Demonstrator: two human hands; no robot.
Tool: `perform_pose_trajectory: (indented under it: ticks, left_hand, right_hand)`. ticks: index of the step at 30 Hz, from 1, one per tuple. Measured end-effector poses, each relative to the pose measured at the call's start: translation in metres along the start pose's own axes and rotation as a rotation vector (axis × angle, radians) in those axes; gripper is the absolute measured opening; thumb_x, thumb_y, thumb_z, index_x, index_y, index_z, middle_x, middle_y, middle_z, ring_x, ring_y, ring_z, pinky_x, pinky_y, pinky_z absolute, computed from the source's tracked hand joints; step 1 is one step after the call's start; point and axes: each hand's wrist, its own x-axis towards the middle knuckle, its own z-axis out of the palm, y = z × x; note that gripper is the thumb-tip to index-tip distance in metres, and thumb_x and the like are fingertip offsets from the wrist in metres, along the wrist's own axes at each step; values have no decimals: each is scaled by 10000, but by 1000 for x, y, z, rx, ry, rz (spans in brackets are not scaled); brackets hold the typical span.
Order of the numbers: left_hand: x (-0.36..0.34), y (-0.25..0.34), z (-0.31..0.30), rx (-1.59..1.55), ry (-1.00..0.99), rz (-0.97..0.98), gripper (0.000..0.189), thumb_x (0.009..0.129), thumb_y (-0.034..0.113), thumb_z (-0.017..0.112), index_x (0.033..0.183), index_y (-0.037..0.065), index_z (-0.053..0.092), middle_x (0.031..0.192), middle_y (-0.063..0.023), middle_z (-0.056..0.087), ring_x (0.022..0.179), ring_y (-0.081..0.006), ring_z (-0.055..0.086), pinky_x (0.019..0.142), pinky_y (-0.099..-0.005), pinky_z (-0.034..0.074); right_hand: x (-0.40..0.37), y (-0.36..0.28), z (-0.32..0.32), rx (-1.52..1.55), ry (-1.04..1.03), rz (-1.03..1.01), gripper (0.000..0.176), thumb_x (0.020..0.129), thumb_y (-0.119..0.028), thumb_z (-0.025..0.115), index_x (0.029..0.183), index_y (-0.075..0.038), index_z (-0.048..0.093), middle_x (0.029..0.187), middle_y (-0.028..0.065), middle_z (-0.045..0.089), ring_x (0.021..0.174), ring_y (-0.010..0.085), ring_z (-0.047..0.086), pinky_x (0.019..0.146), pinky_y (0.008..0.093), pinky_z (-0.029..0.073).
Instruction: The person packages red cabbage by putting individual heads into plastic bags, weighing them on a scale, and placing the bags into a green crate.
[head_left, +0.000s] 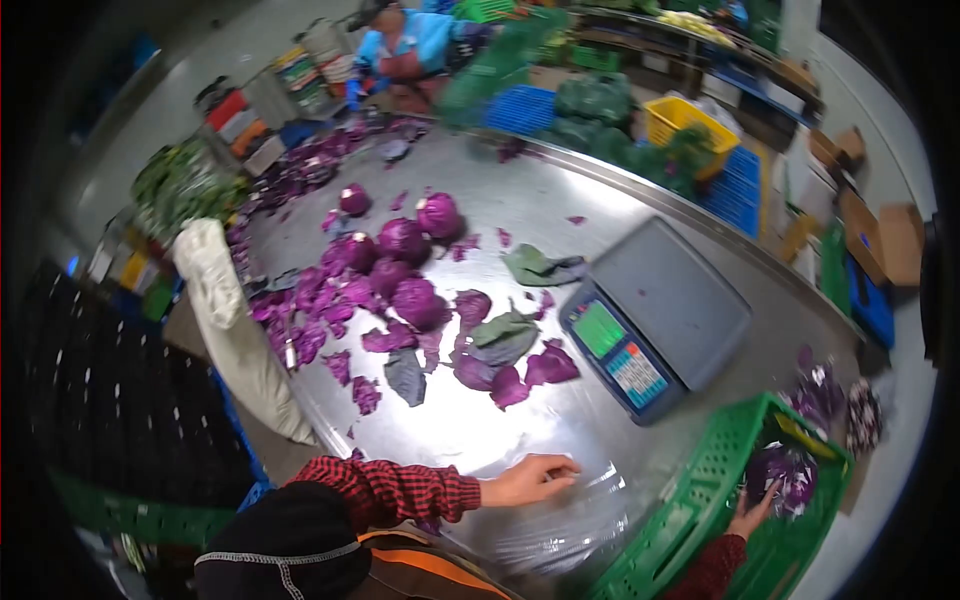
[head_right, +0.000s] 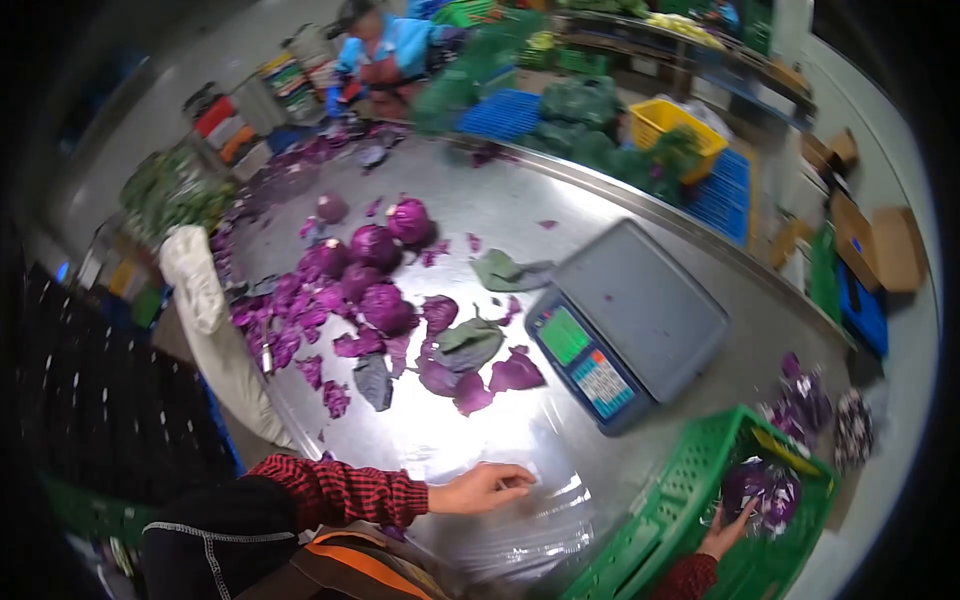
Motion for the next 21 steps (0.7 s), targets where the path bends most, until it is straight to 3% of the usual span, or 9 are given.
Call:
perform_pose_trajectory:
  ticks: [3,4,8,11,12,13,16,18,21]
  left_hand:
    - [-28,-20,-40,49,136,-272,300,978,200,615,1227,33,620,1019,-71,717,883,-114,668,769,-276,543]
    - [-39,-55,-51,-2,242,-239,314,955,236,627,1180,18,644,1003,-123,716,878,-181,688,791,-331,546]
    - [-55,-94,-129,-4,489,-273,291,964,161,629,1199,-10,619,957,-65,694,787,-106,658,682,-262,546]
    - [-23,-99,-212,69,824,-157,245,919,111,658,1139,7,625,864,-49,685,730,-102,626,619,-270,494]
    - [-1,-105,-240,106,980,162,269,911,99,658,1159,9,603,939,-74,677,810,-121,630,686,-279,506]
    - [12,-91,-272,102,991,17,319,900,86,656,1198,3,576,997,-89,665,878,-140,628,770,-286,510]
    - [79,-90,-364,339,1146,202,492,813,92,718,1255,-13,530,1102,-171,613,934,-262,636,851,-356,518]
    - [119,-77,-418,631,1145,150,662,757,196,781,1304,-29,483,1215,-211,550,1137,-342,537,998,-423,438]
    - [169,-67,-487,853,1063,35,1008,629,411,875,1410,1,387,1286,-266,492,1213,-421,466,1039,-466,403]
  right_hand:
    - [-14,-63,57,208,246,215,781,850,-556,696,1494,-250,377,1494,9,384,1286,215,439,916,402,489]
    - [-18,-68,54,195,258,290,802,837,-580,696,1494,-253,373,1489,7,388,1280,216,441,903,412,485]
    - [-12,-75,23,57,154,376,826,814,-587,718,1482,-217,403,1483,54,372,1276,247,419,939,416,473]
    - [-13,-86,-9,28,98,574,688,817,-546,736,1380,-215,520,1347,63,510,1084,229,547,872,402,516]
    - [-17,-89,-16,25,100,565,688,817,-546,736,1380,-215,520,1347,63,510,1084,229,547,872,402,516]
    - [-17,-86,-30,32,98,560,639,834,-507,736,1351,-190,535,1283,73,550,1056,234,574,884,419,509]
    - [-11,-69,-74,143,91,545,522,895,-400,700,1316,-131,549,1220,105,585,1051,238,610,898,431,531]
    - [-18,-77,-82,174,96,573,580,910,-422,680,1361,-110,491,1235,148,580,1094,261,608,896,448,547]
    - [-143,-182,48,-198,278,301,346,955,-234,570,1176,30,588,1056,119,628,966,280,603,840,389,501]
